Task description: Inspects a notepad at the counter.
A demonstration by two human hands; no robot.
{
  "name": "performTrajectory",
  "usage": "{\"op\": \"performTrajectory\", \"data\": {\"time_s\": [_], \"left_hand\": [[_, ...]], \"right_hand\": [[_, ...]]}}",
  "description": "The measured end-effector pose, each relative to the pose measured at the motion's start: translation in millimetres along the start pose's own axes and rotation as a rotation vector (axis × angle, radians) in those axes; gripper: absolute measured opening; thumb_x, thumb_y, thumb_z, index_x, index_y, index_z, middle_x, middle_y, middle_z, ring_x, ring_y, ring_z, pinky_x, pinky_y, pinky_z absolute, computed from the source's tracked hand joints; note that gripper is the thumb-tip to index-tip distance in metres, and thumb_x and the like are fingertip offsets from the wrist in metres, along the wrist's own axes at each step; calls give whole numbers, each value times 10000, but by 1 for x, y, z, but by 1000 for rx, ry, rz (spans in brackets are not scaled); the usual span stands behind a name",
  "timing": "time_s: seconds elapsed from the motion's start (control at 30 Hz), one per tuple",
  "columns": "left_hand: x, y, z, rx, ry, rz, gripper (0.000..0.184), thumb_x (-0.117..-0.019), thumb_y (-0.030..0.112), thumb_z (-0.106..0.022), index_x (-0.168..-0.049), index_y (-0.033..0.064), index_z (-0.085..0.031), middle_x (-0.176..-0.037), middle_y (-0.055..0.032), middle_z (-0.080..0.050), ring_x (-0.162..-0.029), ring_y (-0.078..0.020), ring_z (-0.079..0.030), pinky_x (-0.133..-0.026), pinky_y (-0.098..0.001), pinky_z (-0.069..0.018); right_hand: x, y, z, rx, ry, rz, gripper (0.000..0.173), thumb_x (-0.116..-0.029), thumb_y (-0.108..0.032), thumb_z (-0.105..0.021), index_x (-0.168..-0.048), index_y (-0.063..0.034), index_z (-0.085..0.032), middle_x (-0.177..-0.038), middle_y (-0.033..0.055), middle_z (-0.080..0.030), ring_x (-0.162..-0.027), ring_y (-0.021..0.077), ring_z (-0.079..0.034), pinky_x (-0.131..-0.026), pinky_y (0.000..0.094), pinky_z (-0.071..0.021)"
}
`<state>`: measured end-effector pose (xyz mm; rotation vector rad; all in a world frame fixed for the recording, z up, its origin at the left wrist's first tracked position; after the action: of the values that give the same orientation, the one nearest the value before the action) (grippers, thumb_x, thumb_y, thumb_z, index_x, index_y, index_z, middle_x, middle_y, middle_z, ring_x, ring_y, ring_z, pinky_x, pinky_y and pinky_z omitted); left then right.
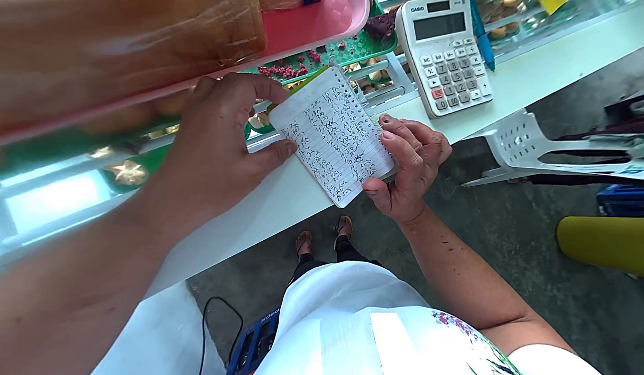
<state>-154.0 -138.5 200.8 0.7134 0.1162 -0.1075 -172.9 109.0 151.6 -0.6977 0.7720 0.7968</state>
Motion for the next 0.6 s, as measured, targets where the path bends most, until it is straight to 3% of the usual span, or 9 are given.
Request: {"op": "performTrajectory", "data": {"time_s": [0.1, 0.43, 0.53, 0.6], "left_hand": [[1, 0, 0, 28, 8, 18, 525, -847, 415, -723, -1299, 191, -581, -1222, -49, -611, -1122, -200, -548, -953, -428, -420], [1, 2, 2, 78, 20, 9, 499, -833, 356, -749, -1265, 179, -570, -1244, -21, -599, -1160, -161, -534, -984, -370, -420], [1, 6, 2, 137, 33, -30, 463, -837, 279, -743, -1242, 143, -563, -1250, -9, -587, -1186, -75, -540, -1026, -257, -432], [1, 7, 2, 187, 45, -78, 448, -840, 238, -734, -1231, 117, -555, -1266, -23, -588, -1198, -62, -542, -1031, -236, -418]], "right_hand": [[0, -1, 0, 18, -5, 17, 606, -1020, -642, -377, -1330, -166, -588, -1396, 53, -620, -1361, 211, -488, -1134, 446, -282], [2, -4, -1, 41, -22, 15, 545, -1041, -604, -368, -1261, -198, -657, -1367, 80, -619, -1373, 242, -469, -1141, 476, -271], [2, -4, -1, 43, -20, 18, 545, -1041, -603, -371, -1247, -192, -663, -1364, 82, -624, -1368, 246, -474, -1136, 476, -275], [2, -3, -1, 43, -24, 16, 547, -1041, -604, -367, -1240, -190, -665, -1363, 78, -624, -1371, 244, -471, -1142, 478, -268]]}}
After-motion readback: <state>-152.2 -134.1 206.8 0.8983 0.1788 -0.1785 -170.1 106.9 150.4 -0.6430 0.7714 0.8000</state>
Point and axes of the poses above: each hand's wrist, its own x-axis away from the middle knuckle, its own z-axis out of the back of the hand, y = z × x, the point moved 6 cm from there along -x, towards the middle knuckle
